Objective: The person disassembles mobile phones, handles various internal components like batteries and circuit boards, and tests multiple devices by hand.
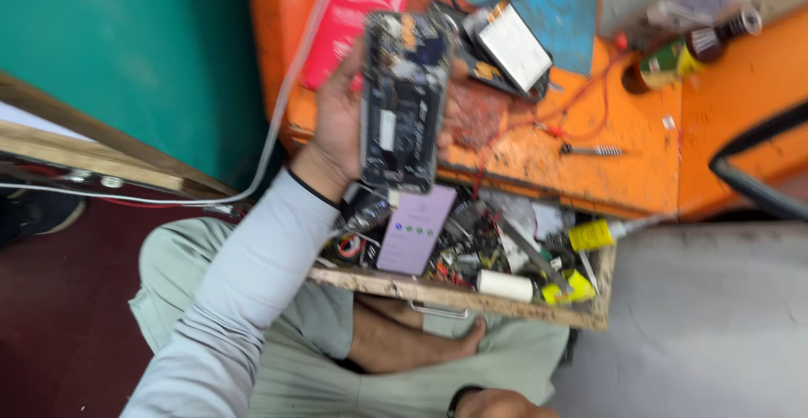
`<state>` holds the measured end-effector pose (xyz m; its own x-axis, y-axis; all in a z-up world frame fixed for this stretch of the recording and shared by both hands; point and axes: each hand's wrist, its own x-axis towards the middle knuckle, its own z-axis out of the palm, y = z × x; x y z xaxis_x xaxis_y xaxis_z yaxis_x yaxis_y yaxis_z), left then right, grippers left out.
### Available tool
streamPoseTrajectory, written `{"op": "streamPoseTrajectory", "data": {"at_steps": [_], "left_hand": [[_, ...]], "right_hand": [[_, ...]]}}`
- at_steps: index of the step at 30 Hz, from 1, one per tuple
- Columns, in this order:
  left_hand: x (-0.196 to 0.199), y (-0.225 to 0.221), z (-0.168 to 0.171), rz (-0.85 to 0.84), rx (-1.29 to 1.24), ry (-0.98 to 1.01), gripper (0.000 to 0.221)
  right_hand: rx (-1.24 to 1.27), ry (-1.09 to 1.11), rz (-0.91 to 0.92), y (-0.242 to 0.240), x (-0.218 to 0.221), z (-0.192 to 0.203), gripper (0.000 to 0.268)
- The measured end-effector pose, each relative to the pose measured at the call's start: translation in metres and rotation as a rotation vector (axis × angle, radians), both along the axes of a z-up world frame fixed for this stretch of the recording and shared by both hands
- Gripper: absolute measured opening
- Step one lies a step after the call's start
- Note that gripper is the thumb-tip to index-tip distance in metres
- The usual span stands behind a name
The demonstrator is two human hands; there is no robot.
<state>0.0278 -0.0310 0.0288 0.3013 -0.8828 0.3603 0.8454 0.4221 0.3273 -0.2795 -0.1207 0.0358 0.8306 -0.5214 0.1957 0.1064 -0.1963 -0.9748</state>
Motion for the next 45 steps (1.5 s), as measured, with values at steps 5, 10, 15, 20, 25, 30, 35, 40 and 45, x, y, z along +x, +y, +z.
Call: {"op": "streamPoseTrajectory", "data": {"at_steps": [5, 10, 15, 20, 25, 30, 35, 40, 45], "left_hand": [[-0.002, 0.004, 0.004, 0.056, -0.004, -0.016, 0.091], [-0.002, 0.004, 0.003, 0.064, -0.054, -0.052, 0.091], [-0.006, 0.001, 0.009, 0.168, 0.025, 0.037, 0.088], [-0.004, 0.003, 0.004, 0.067, -0.021, -0.073, 0.093], [-0.006, 0.005, 0.004, 0.026, -0.022, -0.035, 0.093], [-0.004, 0.003, 0.001, 0.022, -0.019, -0.057, 0.095], [-0.004, 0.004, 0.004, 0.054, -0.001, -0.061, 0.095], [-0.005, 0.001, 0.002, 0.023, -0.036, -0.044, 0.094], [-0.005, 0.000, 0.000, 0.050, -0.008, -0.073, 0.092]], "right_hand": [[-0.047, -0.028, -0.083, 0.019, -0.012, 0.015, 0.019], [-0.257, -0.081, -0.105, 0.021, 0.018, 0.024, 0.029], [-0.617, 0.121, -0.278, 0.043, 0.087, -0.010, 0.035], [-0.933, 0.323, -0.261, 0.054, 0.124, -0.047, 0.034], [-1.024, 0.442, -0.250, 0.054, 0.137, -0.057, 0.045], [-0.995, 0.321, -0.160, 0.055, 0.136, -0.054, 0.029], [-0.396, 0.053, -0.176, 0.045, 0.085, -0.066, 0.010], [-0.246, -0.249, -0.711, -0.034, -0.001, -0.092, 0.017], [-0.575, 0.014, -1.111, -0.132, -0.070, -0.065, 0.019]]}}
